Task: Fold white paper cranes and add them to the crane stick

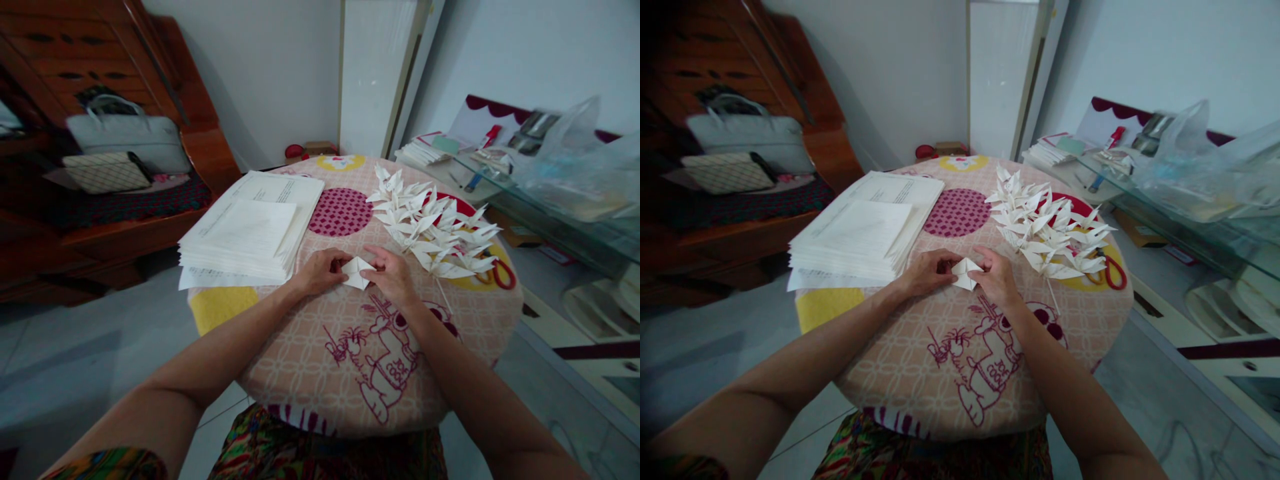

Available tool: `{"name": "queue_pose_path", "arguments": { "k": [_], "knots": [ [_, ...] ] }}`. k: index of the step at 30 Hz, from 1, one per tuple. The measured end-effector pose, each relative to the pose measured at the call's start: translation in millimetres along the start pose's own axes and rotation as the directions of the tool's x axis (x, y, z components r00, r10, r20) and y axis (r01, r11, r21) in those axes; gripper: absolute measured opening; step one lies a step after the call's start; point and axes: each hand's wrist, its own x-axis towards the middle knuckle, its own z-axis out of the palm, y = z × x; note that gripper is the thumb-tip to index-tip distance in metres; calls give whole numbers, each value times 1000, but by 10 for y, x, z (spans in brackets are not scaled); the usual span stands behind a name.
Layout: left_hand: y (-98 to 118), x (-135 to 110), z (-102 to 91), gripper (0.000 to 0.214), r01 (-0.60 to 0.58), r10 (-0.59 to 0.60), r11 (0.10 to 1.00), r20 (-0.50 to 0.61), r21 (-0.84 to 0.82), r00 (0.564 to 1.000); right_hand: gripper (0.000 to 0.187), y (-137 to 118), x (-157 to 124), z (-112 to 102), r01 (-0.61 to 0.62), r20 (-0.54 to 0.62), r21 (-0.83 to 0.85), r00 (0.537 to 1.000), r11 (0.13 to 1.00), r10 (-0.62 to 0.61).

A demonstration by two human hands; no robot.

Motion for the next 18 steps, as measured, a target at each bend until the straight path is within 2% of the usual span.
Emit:
{"name": "queue_pose_path", "arguments": {
  "k": [5, 8, 13, 18],
  "knots": [
    [4, 29, -31, 21, 55, -56, 998, 36, 14, 998, 65, 16, 17, -2, 33, -13, 4, 999, 999, -33],
    [-13, 30, -45, 18, 79, -77, 996, 71, -36, 994, 60, 55, 29, 3, 11, -30, 6, 999, 1000, -11],
    [-58, 18, -50, 27, 132, -115, 962, 82, -240, 990, 51, 57, 18, -8, 3, -71, 47, 997, 999, 0],
    [-15, 4, -16, 30, 168, -145, 868, 86, -466, 986, 31, -36, -40, -13, -83, 40, 172, 996, 982, 77]
  ]
}}
